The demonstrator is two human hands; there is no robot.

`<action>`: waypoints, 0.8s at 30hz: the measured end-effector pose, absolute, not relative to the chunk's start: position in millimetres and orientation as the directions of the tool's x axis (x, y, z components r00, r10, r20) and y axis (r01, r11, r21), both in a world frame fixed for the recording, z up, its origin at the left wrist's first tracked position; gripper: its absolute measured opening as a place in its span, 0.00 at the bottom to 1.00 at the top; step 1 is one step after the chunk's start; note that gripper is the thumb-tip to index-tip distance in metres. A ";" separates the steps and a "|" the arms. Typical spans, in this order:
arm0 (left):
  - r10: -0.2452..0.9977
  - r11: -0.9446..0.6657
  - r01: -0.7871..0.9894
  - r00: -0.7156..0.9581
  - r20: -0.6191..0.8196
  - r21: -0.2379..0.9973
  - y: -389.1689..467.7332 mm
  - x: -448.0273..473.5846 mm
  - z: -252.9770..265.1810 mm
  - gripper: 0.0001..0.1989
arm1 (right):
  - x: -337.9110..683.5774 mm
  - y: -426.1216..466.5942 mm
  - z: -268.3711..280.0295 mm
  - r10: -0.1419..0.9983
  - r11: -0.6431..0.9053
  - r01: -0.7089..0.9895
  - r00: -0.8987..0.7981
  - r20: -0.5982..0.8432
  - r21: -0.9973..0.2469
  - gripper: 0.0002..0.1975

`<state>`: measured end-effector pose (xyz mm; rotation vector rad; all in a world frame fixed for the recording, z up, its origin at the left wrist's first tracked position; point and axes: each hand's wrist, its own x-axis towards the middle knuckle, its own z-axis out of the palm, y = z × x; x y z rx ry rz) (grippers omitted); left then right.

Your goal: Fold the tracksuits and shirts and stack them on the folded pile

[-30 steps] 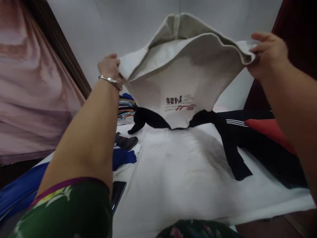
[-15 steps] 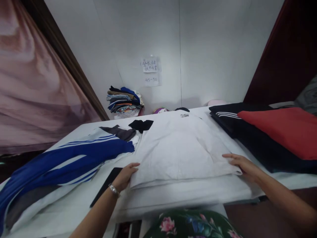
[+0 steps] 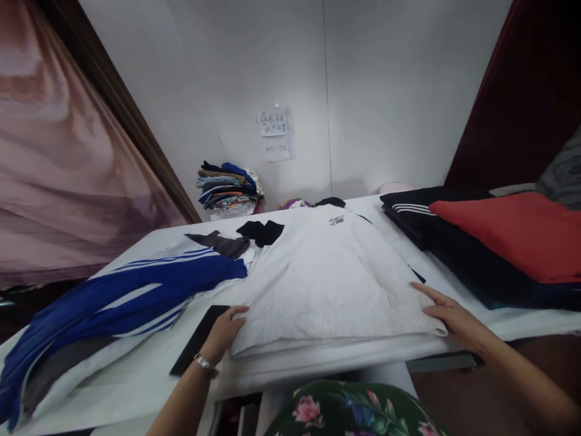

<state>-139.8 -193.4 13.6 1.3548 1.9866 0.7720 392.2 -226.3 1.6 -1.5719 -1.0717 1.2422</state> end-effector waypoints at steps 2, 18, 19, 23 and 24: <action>0.955 0.281 0.676 -0.270 -0.126 0.681 -193.3 -140.6 12.8 0.14 | 396.2 -224.9 1.0 0.959 -0.270 0.117 0.125 -0.256 -0.956 0.36; 0.891 -0.448 0.772 0.425 0.158 0.451 -193.6 -18.3 8.1 0.17 | 426.7 -187.8 -19.6 0.925 -0.183 0.484 0.379 0.017 -0.856 0.30; 0.877 -0.472 0.766 0.459 0.143 0.436 -196.0 -11.3 3.3 0.17 | 433.6 -182.4 -24.8 0.929 -0.165 0.590 0.363 0.077 -0.790 0.28; 0.860 -0.503 0.776 0.495 0.126 0.380 -198.9 -2.2 -5.0 0.17 | 438.4 -161.9 -31.6 0.955 -0.141 0.805 0.263 0.135 -0.577 0.29; 0.859 -0.504 0.776 0.496 0.128 0.379 -198.7 -2.7 -5.0 0.17 | 434.7 -155.8 -30.5 0.961 -0.151 0.804 0.256 0.105 -0.575 0.29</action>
